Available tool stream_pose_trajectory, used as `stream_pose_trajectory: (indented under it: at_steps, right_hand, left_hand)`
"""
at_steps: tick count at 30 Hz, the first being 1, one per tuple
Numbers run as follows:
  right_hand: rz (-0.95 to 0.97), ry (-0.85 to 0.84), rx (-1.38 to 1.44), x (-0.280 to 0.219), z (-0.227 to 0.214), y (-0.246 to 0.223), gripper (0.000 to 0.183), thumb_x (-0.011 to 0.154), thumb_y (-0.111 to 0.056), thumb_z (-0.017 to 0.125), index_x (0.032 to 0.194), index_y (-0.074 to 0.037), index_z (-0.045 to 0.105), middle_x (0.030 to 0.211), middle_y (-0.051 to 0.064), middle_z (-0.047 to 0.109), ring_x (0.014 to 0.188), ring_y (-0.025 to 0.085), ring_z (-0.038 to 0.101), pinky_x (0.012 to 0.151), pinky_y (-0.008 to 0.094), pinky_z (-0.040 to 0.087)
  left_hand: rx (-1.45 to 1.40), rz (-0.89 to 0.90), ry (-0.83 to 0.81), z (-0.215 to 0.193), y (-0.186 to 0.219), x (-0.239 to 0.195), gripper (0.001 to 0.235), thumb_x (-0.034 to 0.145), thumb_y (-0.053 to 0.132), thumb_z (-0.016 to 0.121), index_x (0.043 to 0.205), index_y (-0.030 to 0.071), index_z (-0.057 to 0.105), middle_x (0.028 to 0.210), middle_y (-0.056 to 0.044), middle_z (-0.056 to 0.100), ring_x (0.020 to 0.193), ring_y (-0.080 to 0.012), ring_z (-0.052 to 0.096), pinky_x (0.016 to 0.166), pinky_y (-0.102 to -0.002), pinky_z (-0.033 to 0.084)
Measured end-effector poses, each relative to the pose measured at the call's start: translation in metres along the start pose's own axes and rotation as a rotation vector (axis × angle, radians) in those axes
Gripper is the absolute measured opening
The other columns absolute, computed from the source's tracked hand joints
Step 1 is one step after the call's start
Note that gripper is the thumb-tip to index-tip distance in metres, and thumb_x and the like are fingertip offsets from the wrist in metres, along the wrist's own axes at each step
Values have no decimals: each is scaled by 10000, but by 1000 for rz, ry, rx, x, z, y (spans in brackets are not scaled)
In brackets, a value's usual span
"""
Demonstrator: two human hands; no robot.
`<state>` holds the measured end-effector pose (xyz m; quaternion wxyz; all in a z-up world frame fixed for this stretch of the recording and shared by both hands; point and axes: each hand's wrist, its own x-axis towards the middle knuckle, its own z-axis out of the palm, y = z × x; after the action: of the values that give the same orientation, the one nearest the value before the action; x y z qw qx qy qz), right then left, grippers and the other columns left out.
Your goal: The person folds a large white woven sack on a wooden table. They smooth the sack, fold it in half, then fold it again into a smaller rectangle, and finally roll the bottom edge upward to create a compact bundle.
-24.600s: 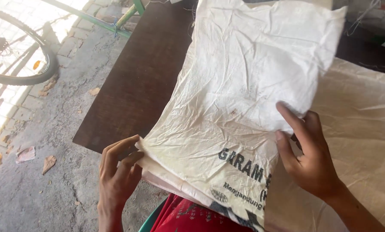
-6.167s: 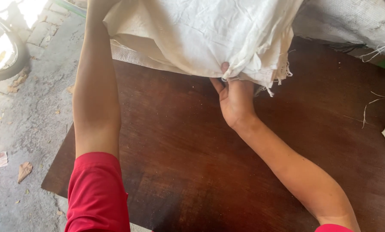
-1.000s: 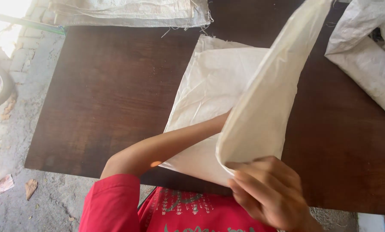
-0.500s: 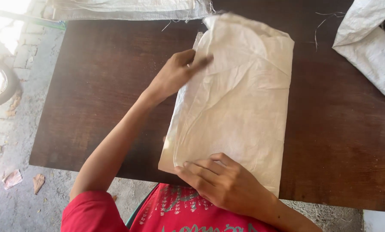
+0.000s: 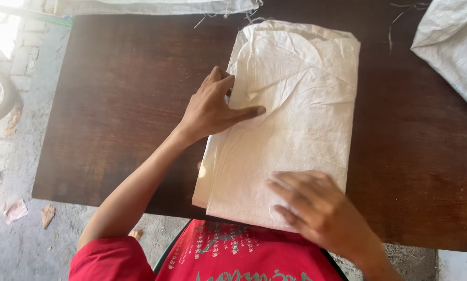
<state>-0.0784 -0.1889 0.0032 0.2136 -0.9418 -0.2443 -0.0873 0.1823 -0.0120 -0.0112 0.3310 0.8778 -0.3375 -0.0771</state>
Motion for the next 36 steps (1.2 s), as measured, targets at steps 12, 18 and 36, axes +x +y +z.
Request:
stream_pose_trajectory:
  at_steps: [12, 18, 36]
  right_hand:
    - [192, 102, -23, -13, -14, -9, 534, 890, -493, 679, 1297, -149, 649, 1337, 44, 641, 1241, 227, 593, 1099, 459, 443]
    - [218, 8, -45, -10, -4, -1, 710, 880, -624, 596, 1423, -170, 537, 1495, 96, 488, 1380, 270, 450, 1184, 512, 310]
    - [345, -190, -118, -10, 13, 15, 802, 905, -733, 415, 1563, -280, 344, 1659, 72, 258, 1520, 260, 220, 1232, 532, 107]
  left_hand:
    - [13, -42, -24, -14, 3, 1, 368, 924, 367, 778, 928, 9, 690, 880, -137, 719, 700, -254, 699, 661, -430, 552]
    - [-118, -46, -59, -15, -8, -2, 314, 966, 292, 733, 1056, -3, 676, 826, -160, 745, 682, -241, 734, 662, -421, 579]
    - [-81, 3, -78, -22, -16, -13, 461, 966, 270, 741, 1290, -31, 614, 1132, -118, 554, 876, -224, 611, 735, -374, 568]
